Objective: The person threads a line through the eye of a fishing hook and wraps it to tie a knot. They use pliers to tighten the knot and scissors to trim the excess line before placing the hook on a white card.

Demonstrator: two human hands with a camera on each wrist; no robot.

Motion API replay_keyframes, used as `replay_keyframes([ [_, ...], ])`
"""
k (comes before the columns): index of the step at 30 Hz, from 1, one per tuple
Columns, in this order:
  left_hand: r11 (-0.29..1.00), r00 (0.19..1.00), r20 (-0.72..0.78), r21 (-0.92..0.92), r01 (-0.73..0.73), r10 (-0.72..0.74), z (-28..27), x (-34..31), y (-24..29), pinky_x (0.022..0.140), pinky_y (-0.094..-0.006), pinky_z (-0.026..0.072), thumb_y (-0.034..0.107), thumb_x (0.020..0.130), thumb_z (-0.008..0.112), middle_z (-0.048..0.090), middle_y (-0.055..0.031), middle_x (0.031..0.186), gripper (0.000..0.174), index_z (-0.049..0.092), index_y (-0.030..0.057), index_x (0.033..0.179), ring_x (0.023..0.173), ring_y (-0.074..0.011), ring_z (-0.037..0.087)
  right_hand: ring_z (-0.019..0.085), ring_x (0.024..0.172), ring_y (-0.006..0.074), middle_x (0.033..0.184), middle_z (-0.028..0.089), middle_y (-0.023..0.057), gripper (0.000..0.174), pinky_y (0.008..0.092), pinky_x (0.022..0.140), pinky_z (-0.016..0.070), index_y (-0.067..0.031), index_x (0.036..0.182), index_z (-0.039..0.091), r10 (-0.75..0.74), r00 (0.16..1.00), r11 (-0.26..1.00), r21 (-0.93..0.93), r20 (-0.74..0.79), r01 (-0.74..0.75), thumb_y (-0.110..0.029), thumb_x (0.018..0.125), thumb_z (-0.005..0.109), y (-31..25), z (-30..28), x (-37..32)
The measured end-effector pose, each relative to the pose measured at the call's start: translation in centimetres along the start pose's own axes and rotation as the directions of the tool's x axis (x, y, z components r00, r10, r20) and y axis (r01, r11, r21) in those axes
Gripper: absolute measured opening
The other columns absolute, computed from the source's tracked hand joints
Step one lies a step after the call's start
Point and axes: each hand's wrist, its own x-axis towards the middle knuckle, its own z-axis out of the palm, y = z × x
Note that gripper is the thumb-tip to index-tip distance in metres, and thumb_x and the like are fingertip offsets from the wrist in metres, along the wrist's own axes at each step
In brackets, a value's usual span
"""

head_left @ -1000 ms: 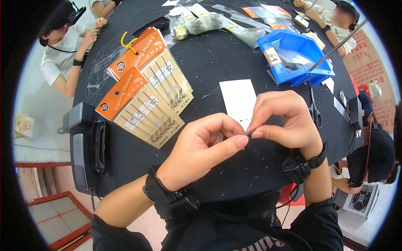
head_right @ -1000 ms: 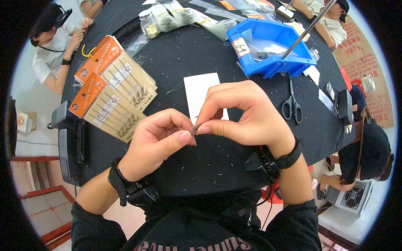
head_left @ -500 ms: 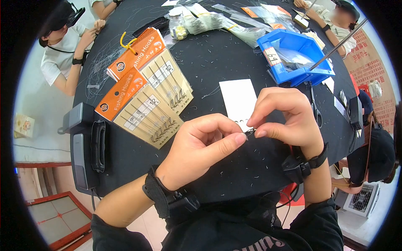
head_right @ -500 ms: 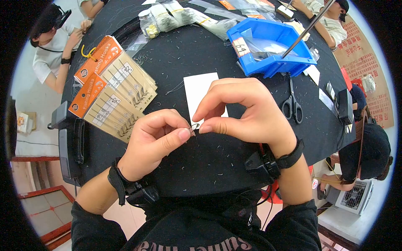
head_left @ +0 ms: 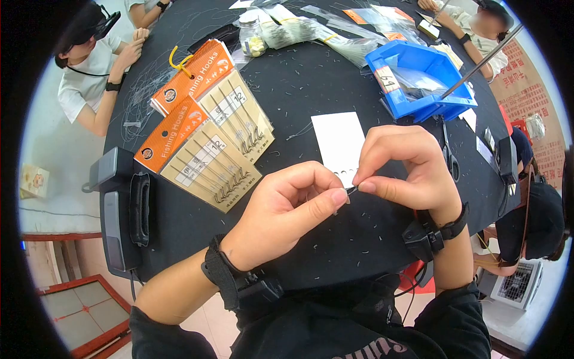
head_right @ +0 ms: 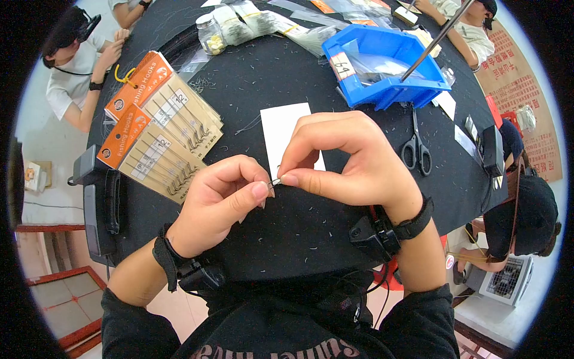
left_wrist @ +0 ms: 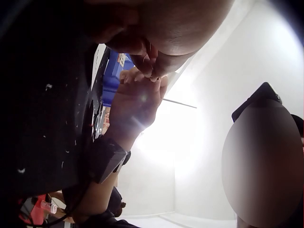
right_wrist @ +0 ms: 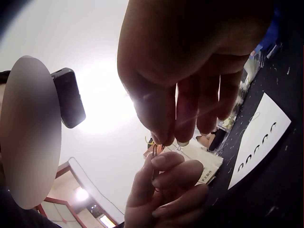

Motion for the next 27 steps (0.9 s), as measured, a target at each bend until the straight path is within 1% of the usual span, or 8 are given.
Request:
replay_keyframes([
  [7,1.000,1.000,0.016,0.014,0.012,-0.012,-0.10,-0.06,0.06,0.065,-0.0175,0.0405,0.022,0.099,0.064,0.061,0.0013,0.092,0.017,0.062,0.0050,0.098,0.079,-0.0024,0.052,0.064,0.070,0.0195,0.076,0.067,0.0070,0.009,0.0304,0.067,0.0481,-0.0023,0.078,0.069,0.058,0.998,0.998,-0.005,0.008,-0.058,-0.007,0.079,0.076,-0.64,-0.25,-0.09],
  [10,1.000,1.000,0.006,-0.016,0.007,-0.007,-0.12,0.02,-0.20,0.065,-0.0172,0.0409,0.016,0.097,0.066,0.060,0.0036,0.087,0.014,0.064,0.0020,0.099,0.075,-0.0003,0.051,0.064,0.071,0.0196,0.075,0.066,0.0069,0.009,0.0305,0.067,0.0480,-0.0016,0.079,0.068,0.035,0.999,0.999,-0.012,0.007,-0.035,-0.007,0.079,0.076,-0.38,-0.22,-0.07],
  [13,0.998,0.996,0.055,0.010,0.063,-0.064,-0.25,-0.09,0.58,0.068,-0.0181,0.0409,0.021,0.098,0.065,0.061,0.0007,0.092,0.017,0.062,0.0044,0.098,0.080,-0.0028,0.052,0.063,0.072,0.0205,0.077,0.066,0.0071,0.009,0.0311,0.068,0.0479,-0.0012,0.081,0.067,0.050,0.998,0.999,0.014,0.028,-0.050,-0.007,0.080,0.075,-0.26,-0.21,-0.06],
  [16,0.999,0.997,0.060,0.017,0.040,-0.041,-0.22,-0.04,0.43,0.068,-0.0189,0.0418,0.021,0.098,0.065,0.061,-0.0001,0.093,0.017,0.062,0.0037,0.097,0.081,-0.0034,0.053,0.063,0.073,0.0215,0.079,0.066,0.0074,0.009,0.0320,0.069,0.0480,-0.0012,0.081,0.067,0.071,0.996,0.997,0.040,0.047,-0.073,-0.006,0.081,0.074,-0.28,-0.10,-0.09],
  [22,0.999,0.996,0.083,0.026,0.044,-0.046,-0.32,0.09,0.19,0.071,-0.0201,0.0433,0.018,0.098,0.065,0.061,-0.0013,0.093,0.016,0.061,0.0027,0.097,0.082,-0.0046,0.053,0.063,0.073,0.0218,0.080,0.067,0.0072,0.009,0.0319,0.070,0.0482,-0.0018,0.082,0.067,0.041,0.996,0.998,0.034,0.077,-0.044,-0.007,0.081,0.075,-0.24,-0.09,0.03],
  [25,1.000,0.997,0.074,0.017,0.023,-0.024,-0.35,0.07,0.03,0.072,-0.0200,0.0431,0.017,0.098,0.065,0.061,-0.0017,0.094,0.015,0.061,0.0027,0.096,0.083,-0.0051,0.054,0.063,0.073,0.0198,0.081,0.067,0.0062,0.008,0.0310,0.069,0.0484,-0.0023,0.082,0.068,0.022,0.998,0.999,0.036,0.052,-0.024,-0.007,0.081,0.075,-0.10,-0.10,-0.05],
  [27,1.000,0.998,0.058,0.010,0.011,-0.012,-0.30,0.08,0.03,0.072,-0.0205,0.0430,0.016,0.098,0.065,0.060,-0.0017,0.094,0.014,0.061,0.0025,0.096,0.084,-0.0056,0.053,0.063,0.073,0.0180,0.081,0.067,0.0055,0.009,0.0299,0.067,0.0486,-0.0029,0.083,0.068,0.028,1.000,0.998,0.054,-0.014,-0.027,-0.007,0.081,0.076,-0.08,0.04,-0.16],
])
